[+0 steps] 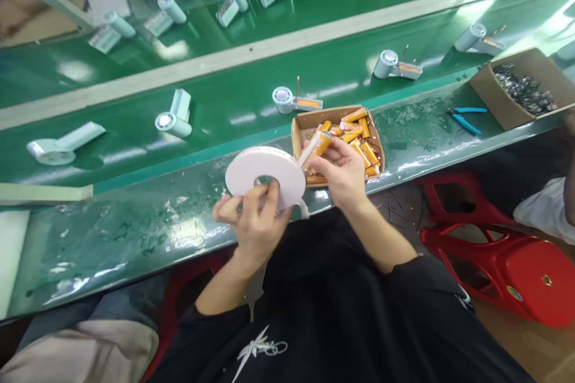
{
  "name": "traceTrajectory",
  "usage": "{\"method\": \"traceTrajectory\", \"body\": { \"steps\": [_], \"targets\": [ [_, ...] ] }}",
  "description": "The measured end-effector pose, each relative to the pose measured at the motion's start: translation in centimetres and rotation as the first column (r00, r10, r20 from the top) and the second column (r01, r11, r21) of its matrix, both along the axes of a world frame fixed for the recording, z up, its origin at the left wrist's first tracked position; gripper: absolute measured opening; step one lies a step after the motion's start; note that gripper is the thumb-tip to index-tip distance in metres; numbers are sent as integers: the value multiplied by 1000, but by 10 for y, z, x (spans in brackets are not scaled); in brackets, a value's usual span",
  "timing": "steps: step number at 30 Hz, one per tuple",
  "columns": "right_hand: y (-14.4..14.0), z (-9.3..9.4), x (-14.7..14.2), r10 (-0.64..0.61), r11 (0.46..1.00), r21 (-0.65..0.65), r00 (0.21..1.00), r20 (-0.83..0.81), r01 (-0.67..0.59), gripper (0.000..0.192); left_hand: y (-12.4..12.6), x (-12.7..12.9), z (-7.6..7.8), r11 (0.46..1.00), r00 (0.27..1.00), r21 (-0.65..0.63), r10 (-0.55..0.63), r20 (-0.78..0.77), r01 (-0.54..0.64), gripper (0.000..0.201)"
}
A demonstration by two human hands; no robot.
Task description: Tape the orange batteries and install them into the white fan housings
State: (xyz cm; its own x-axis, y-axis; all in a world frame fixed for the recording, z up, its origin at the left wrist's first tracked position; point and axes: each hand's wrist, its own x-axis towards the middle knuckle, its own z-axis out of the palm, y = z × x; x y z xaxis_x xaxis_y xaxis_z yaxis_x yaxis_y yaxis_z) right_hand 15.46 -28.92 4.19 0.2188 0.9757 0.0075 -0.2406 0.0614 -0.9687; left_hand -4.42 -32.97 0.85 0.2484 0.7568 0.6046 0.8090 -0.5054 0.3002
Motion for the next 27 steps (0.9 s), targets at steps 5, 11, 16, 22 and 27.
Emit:
{"method": "traceTrajectory", "body": {
  "steps": [5, 11, 16, 22, 27],
  "targets": [
    [3, -9, 10, -90, 996, -1, 991, -101, 90, 66, -19, 14, -7, 999, 998, -22, -34, 53, 35, 51],
    [8, -5, 131, -380, 909, 172, 924, -28, 379, 52, 7, -80, -26, 953, 987, -289, -127, -100, 94, 48],
    [7, -26, 128, -272, 953, 107, 957, -106, 283, 66, 93, -85, -33, 945, 983, -280, -183, -17, 171, 39],
    [21, -28, 93, -172, 967, 176, 982, -78, 184, 71, 229, 40, -7, 875, 931, -378, -357, -83, 302, 42],
    [18, -29, 89, -137, 979, 147, 989, -58, 144, 71, 292, 87, 1, 809, 880, -551, -398, -258, 204, 45]
  ]
}}
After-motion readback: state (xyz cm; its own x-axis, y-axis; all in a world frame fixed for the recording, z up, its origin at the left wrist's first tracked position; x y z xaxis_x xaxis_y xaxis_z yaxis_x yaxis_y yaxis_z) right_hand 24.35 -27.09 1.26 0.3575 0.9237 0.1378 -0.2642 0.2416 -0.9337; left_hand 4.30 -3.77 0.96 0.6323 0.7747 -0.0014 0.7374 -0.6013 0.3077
